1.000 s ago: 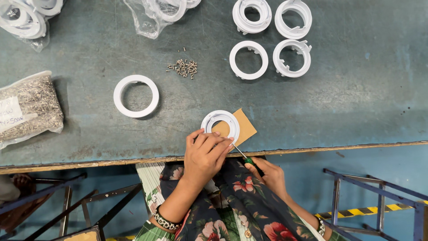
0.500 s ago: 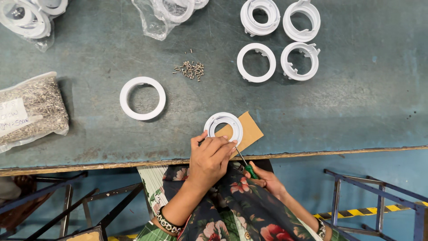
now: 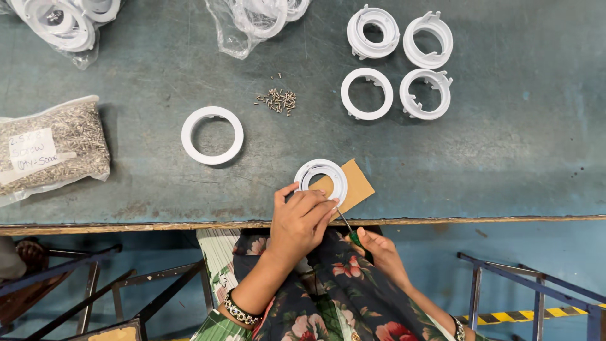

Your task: The person assembles white plastic light fixture rings by placing one ring into another on a work surface and using a small green screwdriver to secure them together with screws.

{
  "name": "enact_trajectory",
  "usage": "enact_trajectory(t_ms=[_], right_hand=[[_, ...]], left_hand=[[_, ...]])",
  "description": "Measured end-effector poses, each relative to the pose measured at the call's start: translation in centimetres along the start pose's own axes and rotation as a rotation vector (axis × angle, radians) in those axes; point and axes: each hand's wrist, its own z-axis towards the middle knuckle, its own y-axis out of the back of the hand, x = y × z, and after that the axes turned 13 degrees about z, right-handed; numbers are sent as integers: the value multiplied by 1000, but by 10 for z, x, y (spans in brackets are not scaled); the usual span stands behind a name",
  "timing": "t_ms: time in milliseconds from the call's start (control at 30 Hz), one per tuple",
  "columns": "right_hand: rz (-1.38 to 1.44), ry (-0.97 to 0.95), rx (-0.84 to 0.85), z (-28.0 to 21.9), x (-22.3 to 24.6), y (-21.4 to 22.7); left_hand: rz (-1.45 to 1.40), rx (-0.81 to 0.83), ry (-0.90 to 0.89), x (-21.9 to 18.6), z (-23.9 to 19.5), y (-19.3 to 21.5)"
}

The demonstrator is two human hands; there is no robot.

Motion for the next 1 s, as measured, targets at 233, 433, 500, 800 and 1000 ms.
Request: enact_trajectory(t_ms=[233, 433, 500, 800, 1000], right_hand=[[20, -101, 244, 3, -3, 12], [10, 55, 143, 8, -12, 15], [-72, 55, 127, 10, -12, 17], [-166, -94, 158, -13, 15, 4], [92, 21, 152, -33, 34, -2]], left_hand=[[-29, -4, 10, 0, 1, 3], [-32, -8, 16, -2, 0, 2], [-29, -11, 10, -1, 0, 2], [-65, 50, 17, 2, -2, 1], [2, 280, -144, 24, 13, 28]])
